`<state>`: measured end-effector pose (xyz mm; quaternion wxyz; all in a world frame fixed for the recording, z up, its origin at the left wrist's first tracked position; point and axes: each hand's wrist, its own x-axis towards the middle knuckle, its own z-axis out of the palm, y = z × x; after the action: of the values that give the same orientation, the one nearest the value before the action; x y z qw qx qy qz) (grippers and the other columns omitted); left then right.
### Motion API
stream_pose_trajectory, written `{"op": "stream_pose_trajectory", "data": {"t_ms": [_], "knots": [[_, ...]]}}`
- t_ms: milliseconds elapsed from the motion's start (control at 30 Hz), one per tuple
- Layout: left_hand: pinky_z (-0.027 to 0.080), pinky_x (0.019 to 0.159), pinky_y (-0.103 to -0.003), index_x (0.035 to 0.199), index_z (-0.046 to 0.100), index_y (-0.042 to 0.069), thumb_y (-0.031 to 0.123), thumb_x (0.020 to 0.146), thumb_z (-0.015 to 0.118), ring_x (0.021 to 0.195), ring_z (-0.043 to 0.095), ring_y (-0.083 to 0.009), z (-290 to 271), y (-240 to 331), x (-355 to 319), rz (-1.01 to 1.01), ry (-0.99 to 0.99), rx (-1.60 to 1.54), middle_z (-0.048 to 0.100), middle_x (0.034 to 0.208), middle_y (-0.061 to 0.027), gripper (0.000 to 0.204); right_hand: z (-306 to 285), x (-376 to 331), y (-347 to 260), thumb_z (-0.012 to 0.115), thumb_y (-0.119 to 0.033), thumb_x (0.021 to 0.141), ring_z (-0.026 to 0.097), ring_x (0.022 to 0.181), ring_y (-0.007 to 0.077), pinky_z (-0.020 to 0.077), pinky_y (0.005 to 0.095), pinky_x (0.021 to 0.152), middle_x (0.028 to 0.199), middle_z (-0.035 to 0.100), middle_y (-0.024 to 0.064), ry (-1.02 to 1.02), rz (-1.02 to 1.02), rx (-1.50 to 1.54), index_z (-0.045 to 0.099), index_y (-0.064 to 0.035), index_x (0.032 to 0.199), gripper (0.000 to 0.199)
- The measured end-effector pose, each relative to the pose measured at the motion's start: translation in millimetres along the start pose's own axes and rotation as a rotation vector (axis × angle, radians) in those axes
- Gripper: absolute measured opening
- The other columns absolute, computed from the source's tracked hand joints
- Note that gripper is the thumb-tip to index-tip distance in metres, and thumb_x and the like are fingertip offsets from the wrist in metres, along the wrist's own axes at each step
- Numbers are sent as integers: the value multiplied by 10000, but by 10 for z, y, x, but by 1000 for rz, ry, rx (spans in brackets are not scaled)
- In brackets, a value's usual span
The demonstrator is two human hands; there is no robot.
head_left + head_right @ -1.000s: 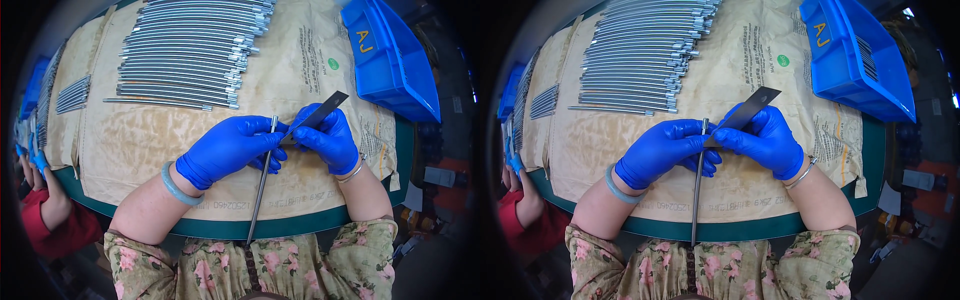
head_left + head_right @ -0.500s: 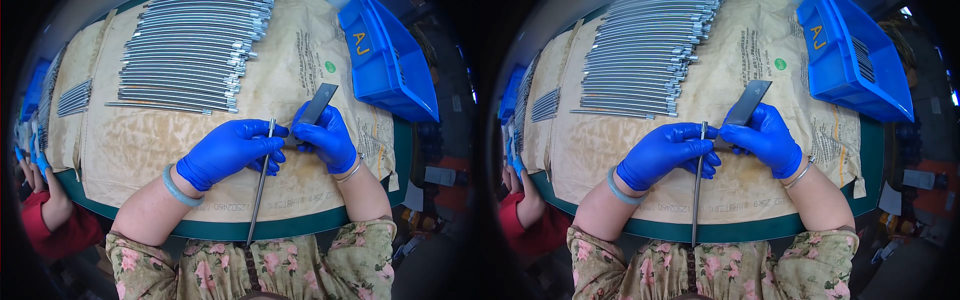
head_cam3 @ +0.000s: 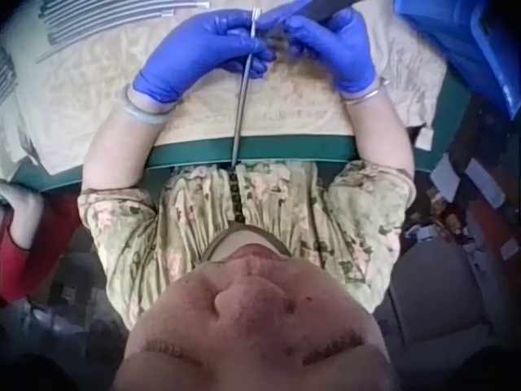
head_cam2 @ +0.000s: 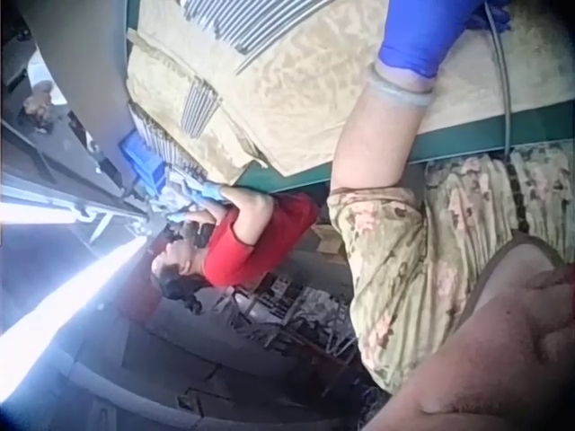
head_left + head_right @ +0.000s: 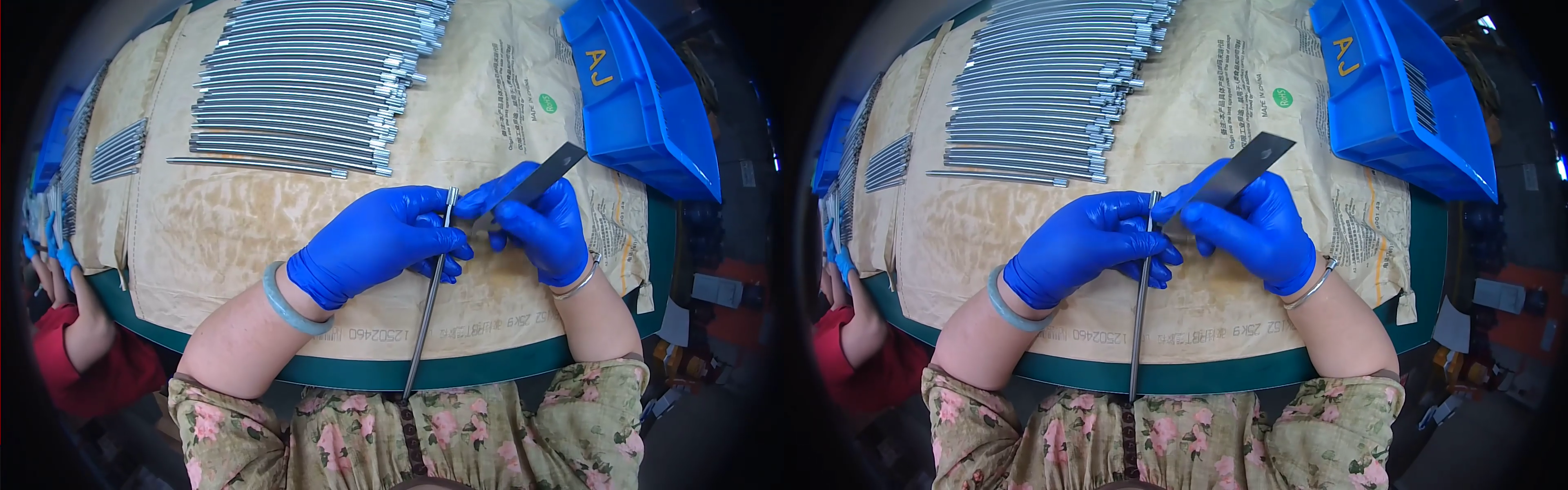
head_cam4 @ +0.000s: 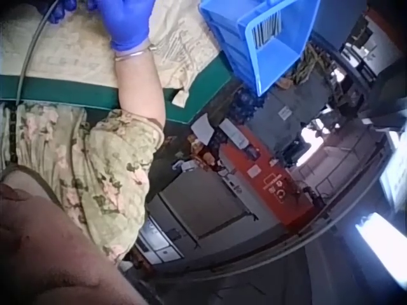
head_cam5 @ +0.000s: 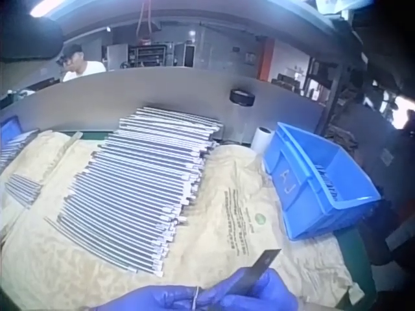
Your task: The recorder is sorting and inspecting metal rods at a manual workstation in a factory environment.
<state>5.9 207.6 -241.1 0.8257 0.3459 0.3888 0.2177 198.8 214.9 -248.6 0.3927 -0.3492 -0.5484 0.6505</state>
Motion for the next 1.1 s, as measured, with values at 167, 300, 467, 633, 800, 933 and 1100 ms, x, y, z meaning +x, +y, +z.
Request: {"op": "stream_pose_trajectory", "data": {"t_ms": [167,300,467,633,800,933,1100], "knots": [[509,679,-277,1126,481,-18,79,804,551,757,619,-188,-36,-50,21,8,-3,24,615,861,-126,344,43,34,72,563,-160,789,537,556,114,443,206,507,888,609,200,21,79,-44,517,-36,807,134],[514,653,-265,1105,494,-15,50,803,545,719,611,-164,-40,-61,6,2,15,4,609,840,-110,313,-2,24,64,549,-118,777,557,583,140,456,242,529,973,577,237,84,-16,1,497,-25,761,108],[517,629,-257,1066,510,-18,32,790,559,688,604,-146,-20,-79,-12,35,48,-39,602,809,-96,285,29,29,49,542,-88,764,573,600,162,459,243,512,953,578,246,-52,106,-6,491,-29,750,79],[518,638,-268,1109,495,-10,61,788,574,690,622,-175,-28,-79,-33,11,49,48,614,793,-108,338,-85,-3,-3,549,-72,743,576,622,158,465,266,573,999,559,258,-79,-49,-31,494,-17,757,80],[515,637,-270,1080,502,-5,66,790,573,695,623,-177,-18,-46,-44,3,60,100,617,792,-99,306,-50,132,63,547,-75,739,574,607,150,445,229,530,973,581,232,61,-157,-328,530,-17,770,68],[510,636,-268,1052,502,-7,69,792,574,707,625,-181,-9,-35,-37,-5,48,60,618,802,-104,280,-71,61,12,545,-81,761,568,616,135,438,223,526,952,592,197,114,-66,-125,549,-11,795,78],[505,641,-261,1041,497,-16,76,797,572,724,625,-192,5,-51,-16,-9,75,4,618,823,-121,271,-22,43,24,552,-80,783,569,614,132,430,213,515,865,602,148,168,-35,-149,552,-10,813,77]]}}
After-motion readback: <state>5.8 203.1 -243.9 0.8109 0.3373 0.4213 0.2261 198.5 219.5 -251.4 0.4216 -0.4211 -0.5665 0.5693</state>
